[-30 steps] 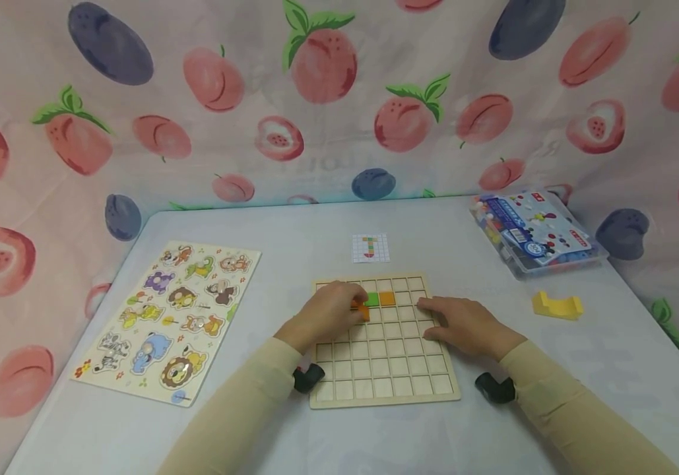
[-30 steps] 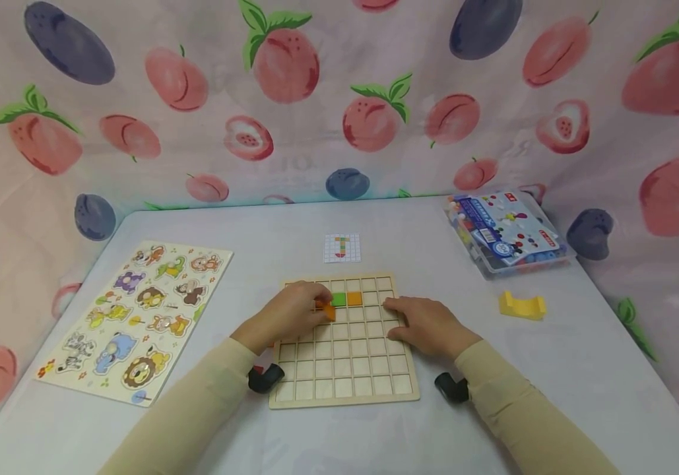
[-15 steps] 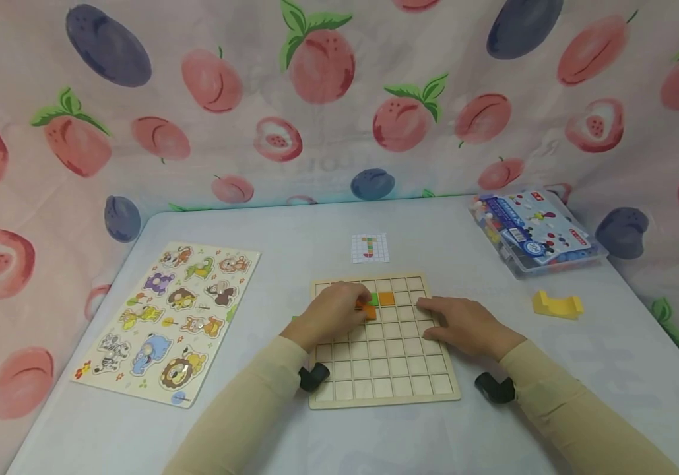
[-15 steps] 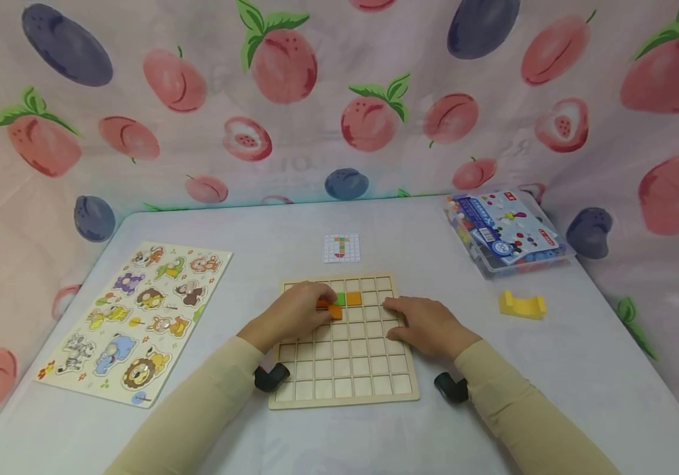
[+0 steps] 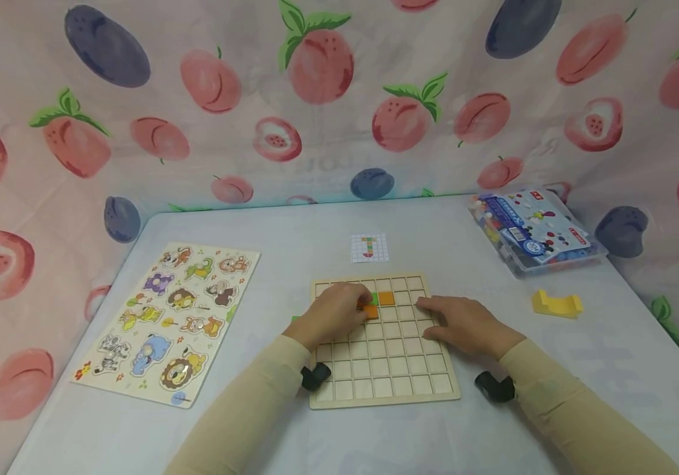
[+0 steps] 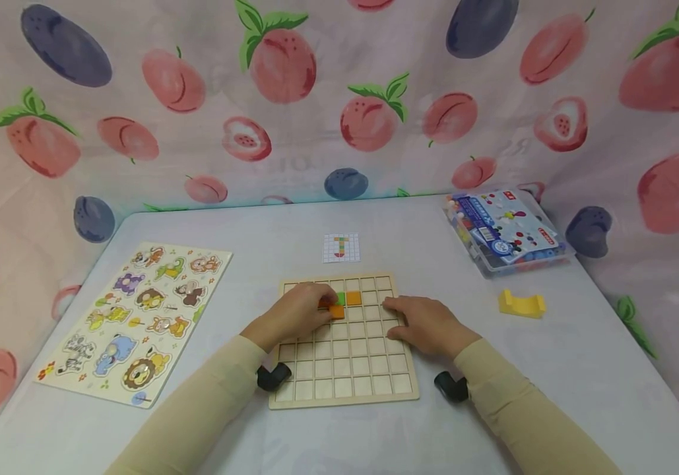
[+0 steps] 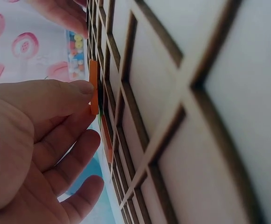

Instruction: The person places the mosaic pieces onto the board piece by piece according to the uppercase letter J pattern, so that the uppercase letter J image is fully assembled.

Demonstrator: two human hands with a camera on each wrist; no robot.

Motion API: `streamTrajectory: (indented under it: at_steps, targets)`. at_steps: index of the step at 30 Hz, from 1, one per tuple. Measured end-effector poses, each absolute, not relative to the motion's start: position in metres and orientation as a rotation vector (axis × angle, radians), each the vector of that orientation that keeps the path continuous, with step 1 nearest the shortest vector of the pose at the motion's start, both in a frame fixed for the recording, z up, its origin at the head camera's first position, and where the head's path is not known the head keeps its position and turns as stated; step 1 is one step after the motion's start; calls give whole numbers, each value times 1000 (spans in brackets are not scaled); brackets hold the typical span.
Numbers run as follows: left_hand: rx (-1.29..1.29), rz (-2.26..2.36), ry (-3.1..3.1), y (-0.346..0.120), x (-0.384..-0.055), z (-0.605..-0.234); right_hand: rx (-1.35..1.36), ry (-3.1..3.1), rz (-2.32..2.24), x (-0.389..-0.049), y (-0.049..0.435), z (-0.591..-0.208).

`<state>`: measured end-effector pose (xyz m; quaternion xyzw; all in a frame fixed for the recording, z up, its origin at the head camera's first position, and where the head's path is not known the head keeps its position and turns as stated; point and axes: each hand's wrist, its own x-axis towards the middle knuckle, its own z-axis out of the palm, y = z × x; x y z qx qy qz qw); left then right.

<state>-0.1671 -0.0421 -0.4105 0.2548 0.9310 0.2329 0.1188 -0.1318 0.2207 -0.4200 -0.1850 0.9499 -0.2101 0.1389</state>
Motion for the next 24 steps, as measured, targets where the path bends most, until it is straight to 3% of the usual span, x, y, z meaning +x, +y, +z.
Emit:
streamTrajectory:
  at_steps: [24]
  targets:
    - [734, 618, 2715, -37, -165, -408, -544, 2745, -600, -133, 220, -419]
